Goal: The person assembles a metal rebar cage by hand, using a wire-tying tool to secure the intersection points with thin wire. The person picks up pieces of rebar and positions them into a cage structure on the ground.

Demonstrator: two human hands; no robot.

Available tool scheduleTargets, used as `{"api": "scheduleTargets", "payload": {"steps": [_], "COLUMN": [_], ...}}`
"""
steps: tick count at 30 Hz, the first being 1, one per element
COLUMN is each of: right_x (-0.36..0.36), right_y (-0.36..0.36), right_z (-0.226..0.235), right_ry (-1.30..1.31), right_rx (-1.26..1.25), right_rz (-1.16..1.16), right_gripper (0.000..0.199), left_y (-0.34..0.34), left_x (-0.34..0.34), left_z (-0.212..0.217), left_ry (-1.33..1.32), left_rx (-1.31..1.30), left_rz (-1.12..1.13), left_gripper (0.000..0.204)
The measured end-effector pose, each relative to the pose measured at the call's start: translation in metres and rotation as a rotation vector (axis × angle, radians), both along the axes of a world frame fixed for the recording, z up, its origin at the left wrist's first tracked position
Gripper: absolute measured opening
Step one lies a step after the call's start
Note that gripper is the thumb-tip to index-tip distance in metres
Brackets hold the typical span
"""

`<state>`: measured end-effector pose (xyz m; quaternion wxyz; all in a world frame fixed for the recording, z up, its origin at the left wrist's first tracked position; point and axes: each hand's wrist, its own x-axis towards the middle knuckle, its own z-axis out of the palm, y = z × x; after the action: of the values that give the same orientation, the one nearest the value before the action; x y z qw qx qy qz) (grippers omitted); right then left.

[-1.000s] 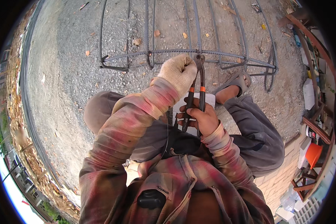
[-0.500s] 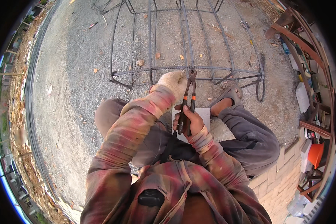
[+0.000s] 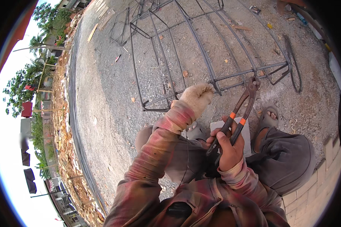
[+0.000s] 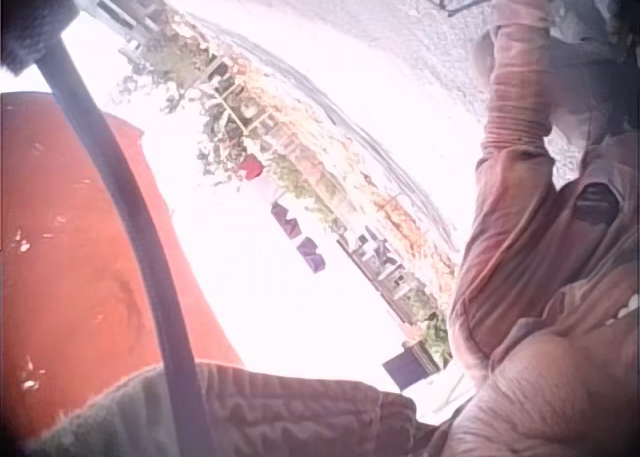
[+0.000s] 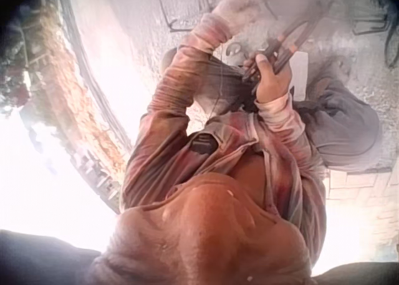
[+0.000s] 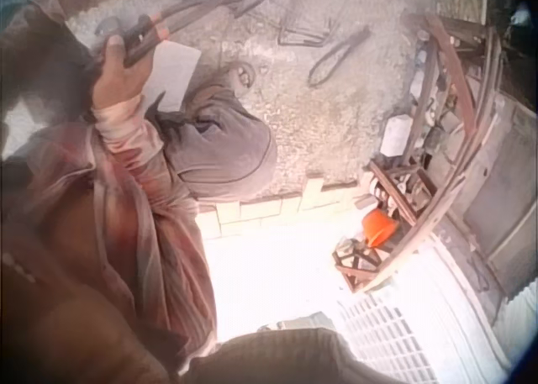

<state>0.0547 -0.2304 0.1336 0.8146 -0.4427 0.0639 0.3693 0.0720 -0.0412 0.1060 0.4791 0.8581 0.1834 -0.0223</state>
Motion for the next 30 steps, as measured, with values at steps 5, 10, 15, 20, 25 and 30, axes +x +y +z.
{"api": "scheduleTargets", "payload": {"steps": [5,10,15,20,25,30], "right_x": [0.040,0.064,0.059,0.059,0.024,-0.006], "right_y": [0.008,0.034,0.063,0.071,0.099,0.123], "right_z": [0.011,-0.004,-0.002,0.074,0.219,0.355], "right_ry": [-0.157,-0.094,-0.090,0.331,0.076,0.063], "right_rx": [0.059,0.155,0.168,0.390,0.325,0.333], "right_rz": [-0.089,0.023,0.439,0.728,0.807,0.959], "right_gripper": [0.048,0.040,0.034,0.021,0.035,0.030], "left_y": [-0.009,0.028,0.054,0.064,0.081,0.103], "left_x": [-0.002,0.024,0.029,0.035,0.019,-0.034], "left_z": [0.024,0.038,0.076,0.187,0.307,0.455], "left_ry": [-0.235,-0.208,-0.577,-0.928,-0.853,-1.030], "left_rx": [-0.208,-0.852,-1.330,-1.618,-1.501,-1.393], "left_rz": [0.225,0.636,0.728,0.779,0.836,1.045], "left_gripper": [0.012,0.011,0.017,0.021,0.023,0.024]}}
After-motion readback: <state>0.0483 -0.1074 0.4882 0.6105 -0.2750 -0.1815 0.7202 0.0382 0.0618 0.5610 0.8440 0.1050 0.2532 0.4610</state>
